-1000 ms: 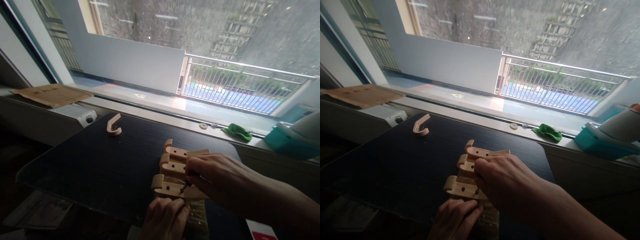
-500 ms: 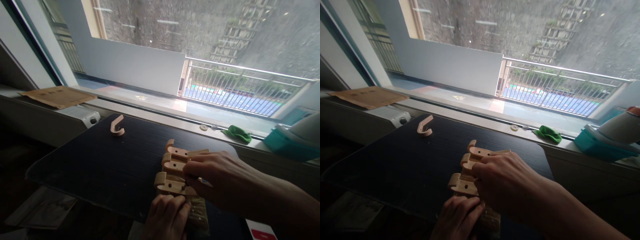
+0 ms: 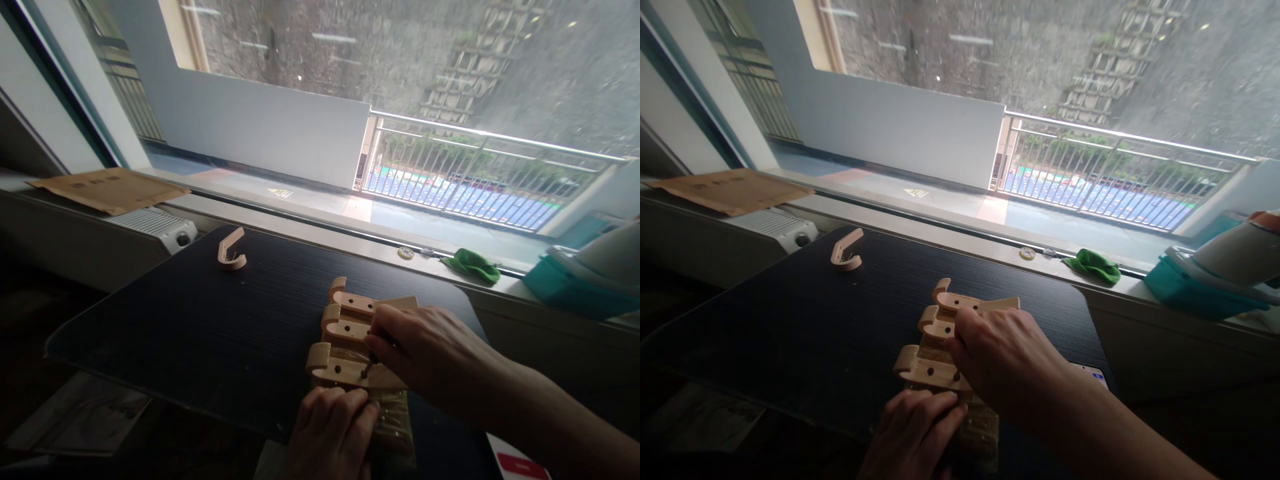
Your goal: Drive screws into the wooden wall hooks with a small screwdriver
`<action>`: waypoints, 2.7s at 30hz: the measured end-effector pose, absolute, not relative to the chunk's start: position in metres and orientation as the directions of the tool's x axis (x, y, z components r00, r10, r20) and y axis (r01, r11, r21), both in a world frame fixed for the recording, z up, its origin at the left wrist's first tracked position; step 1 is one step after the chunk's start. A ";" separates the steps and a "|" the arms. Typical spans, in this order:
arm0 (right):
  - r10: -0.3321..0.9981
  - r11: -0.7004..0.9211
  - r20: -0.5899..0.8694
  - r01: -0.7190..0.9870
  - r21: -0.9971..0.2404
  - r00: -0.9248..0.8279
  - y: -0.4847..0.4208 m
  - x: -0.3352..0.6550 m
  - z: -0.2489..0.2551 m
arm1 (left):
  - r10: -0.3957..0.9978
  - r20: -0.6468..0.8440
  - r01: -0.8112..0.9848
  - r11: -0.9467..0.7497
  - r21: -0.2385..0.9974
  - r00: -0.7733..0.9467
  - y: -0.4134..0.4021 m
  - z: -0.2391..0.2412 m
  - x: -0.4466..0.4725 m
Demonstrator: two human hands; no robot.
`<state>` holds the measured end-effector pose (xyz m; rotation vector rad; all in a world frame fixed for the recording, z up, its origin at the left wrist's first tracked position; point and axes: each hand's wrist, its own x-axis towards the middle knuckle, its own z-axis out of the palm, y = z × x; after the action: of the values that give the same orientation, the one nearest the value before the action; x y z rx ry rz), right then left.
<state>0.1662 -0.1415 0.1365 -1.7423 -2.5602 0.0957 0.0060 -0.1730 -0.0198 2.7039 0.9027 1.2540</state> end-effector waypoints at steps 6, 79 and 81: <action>0.873 0.474 -0.061 0.870 -0.134 -0.484 -0.146 0.166 0.157 | 0.504 0.706 0.475 -0.839 0.265 0.497 -0.174 -0.019 0.005; 0.699 0.714 -0.305 0.657 0.241 -0.647 -0.145 0.132 0.177 | 0.606 0.554 0.445 -0.796 0.411 0.572 -0.185 -0.008 -0.001; 0.669 0.741 -0.334 0.628 0.237 -0.664 -0.144 0.133 0.173 | 0.601 0.554 0.440 -0.799 0.409 0.576 -0.184 -0.009 -0.001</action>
<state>0.1327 -0.1436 0.1726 -1.2912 -3.3023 -0.1834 -0.0010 -0.1836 -0.0094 2.5815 0.8665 1.0350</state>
